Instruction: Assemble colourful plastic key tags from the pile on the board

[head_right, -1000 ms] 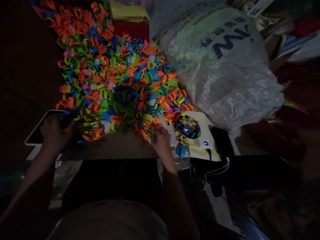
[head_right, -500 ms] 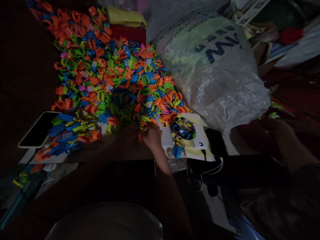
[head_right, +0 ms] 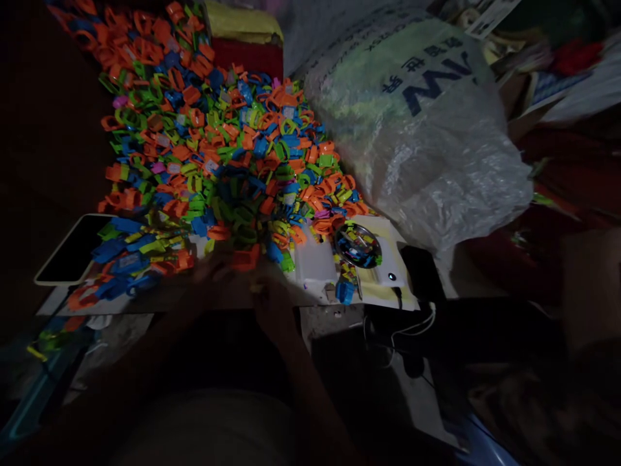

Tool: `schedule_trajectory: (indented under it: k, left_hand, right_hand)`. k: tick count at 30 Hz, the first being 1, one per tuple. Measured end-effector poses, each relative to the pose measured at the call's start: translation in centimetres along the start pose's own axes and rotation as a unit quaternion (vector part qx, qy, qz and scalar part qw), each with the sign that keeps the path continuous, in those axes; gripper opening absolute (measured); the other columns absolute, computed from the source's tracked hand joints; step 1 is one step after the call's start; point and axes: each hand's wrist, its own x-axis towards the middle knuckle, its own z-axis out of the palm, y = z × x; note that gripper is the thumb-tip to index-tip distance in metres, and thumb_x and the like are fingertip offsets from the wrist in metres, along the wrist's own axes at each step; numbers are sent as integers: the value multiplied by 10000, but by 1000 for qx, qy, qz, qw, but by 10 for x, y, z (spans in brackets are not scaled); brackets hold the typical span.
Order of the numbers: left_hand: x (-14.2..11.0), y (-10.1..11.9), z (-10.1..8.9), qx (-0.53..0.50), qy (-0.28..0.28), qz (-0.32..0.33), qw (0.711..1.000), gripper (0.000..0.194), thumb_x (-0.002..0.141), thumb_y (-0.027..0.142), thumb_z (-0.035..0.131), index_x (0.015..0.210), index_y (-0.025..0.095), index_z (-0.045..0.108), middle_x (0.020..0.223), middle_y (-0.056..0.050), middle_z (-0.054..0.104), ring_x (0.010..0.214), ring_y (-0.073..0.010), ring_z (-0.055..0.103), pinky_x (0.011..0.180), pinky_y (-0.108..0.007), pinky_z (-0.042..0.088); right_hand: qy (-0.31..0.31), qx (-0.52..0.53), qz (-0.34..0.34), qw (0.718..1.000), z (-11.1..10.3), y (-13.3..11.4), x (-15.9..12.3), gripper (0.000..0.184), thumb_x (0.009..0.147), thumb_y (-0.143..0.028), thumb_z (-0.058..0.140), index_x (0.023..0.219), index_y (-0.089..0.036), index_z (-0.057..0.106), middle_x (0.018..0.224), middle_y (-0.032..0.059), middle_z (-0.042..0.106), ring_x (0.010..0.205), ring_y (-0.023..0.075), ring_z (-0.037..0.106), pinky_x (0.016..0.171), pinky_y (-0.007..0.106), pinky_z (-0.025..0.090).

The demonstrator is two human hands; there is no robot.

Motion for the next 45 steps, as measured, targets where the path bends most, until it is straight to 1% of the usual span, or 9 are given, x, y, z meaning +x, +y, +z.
schedule_trajectory:
  k: [5, 9, 12, 16, 22, 28, 31, 35, 45]
  left_hand:
    - [-13, -2, -7, -144, 56, -118, 981, 311, 751, 427, 681, 806, 205, 469, 869, -11, 627, 796, -141, 611, 644, -215, 476]
    - [-27, 14, -14, -257, 35, -140, 956, 386, 708, 334, 757, 925, 226, 457, 954, 8, 624, 922, -130, 621, 749, -211, 490]
    - [-37, 28, -21, -293, -30, -129, 947, 494, 714, 284, 771, 1101, 249, 465, 1129, -34, 618, 1054, -161, 613, 856, -261, 503]
    - [-46, 43, -31, -252, -116, -119, 953, 488, 782, 260, 721, 1200, 232, 471, 1255, -91, 584, 1157, -208, 582, 940, -318, 500]
    - [-52, 57, -40, -68, -127, -64, 988, 349, 821, 274, 688, 1148, 227, 576, 1229, -86, 611, 1114, -214, 602, 900, -325, 531]
    - [-55, 65, -50, 55, -138, -20, 989, 258, 779, 255, 727, 1031, 244, 674, 1174, -50, 631, 1042, -211, 618, 868, -305, 532]
    - [-55, 67, -59, 70, -186, -33, 979, 335, 769, 256, 730, 1098, 278, 672, 1235, -40, 609, 1075, -218, 611, 877, -296, 529]
    - [-54, 59, -68, 72, -234, -42, 969, 272, 871, 263, 592, 1124, 303, 684, 1255, -35, 617, 1099, -215, 609, 939, -319, 498]
    - [-64, 52, -50, 44, -193, -31, 980, 152, 878, 243, 578, 975, 217, 693, 1185, -76, 607, 1060, -204, 608, 883, -319, 516]
  right_hand:
    - [-1, -158, -22, 987, 7, 7, 13, 202, 849, -162, 514, 1001, -204, 640, 874, 60, 662, 863, 224, 577, 811, 373, 373]
    - [57, -51, 16, 997, -1, 2, 21, 176, 865, -289, 546, 992, -200, 629, 930, 74, 676, 896, 228, 592, 830, 372, 419]
    - [26, 60, 0, 998, -11, -18, 11, 305, 895, -331, 529, 1183, -234, 556, 1142, 66, 657, 971, 199, 613, 803, 322, 480]
    - [-82, 127, -48, 987, -22, -42, -2, 205, 897, -272, 524, 1083, -247, 609, 1056, 47, 692, 949, 198, 637, 781, 319, 494]
    - [-110, 110, -61, 986, -31, -49, -1, 86, 867, -239, 559, 915, -220, 628, 905, 44, 693, 834, 186, 635, 724, 305, 479]
    - [-176, 132, -58, 974, -38, -64, 1, 319, 809, -125, 588, 1089, -264, 650, 1009, 16, 718, 904, 187, 657, 773, 294, 483]
    - [-198, 152, -74, 965, -36, -65, 1, 390, 797, -84, 578, 1106, -301, 675, 1007, -11, 733, 880, 174, 670, 765, 275, 487]
    - [-185, 163, -49, 968, -31, -60, -2, 296, 822, -148, 595, 1057, -293, 704, 938, -16, 742, 796, 168, 676, 732, 276, 497]
    - [-209, 173, -31, 962, -26, -59, -4, 333, 772, -119, 564, 1024, -272, 719, 931, -4, 739, 815, 181, 652, 764, 300, 497]
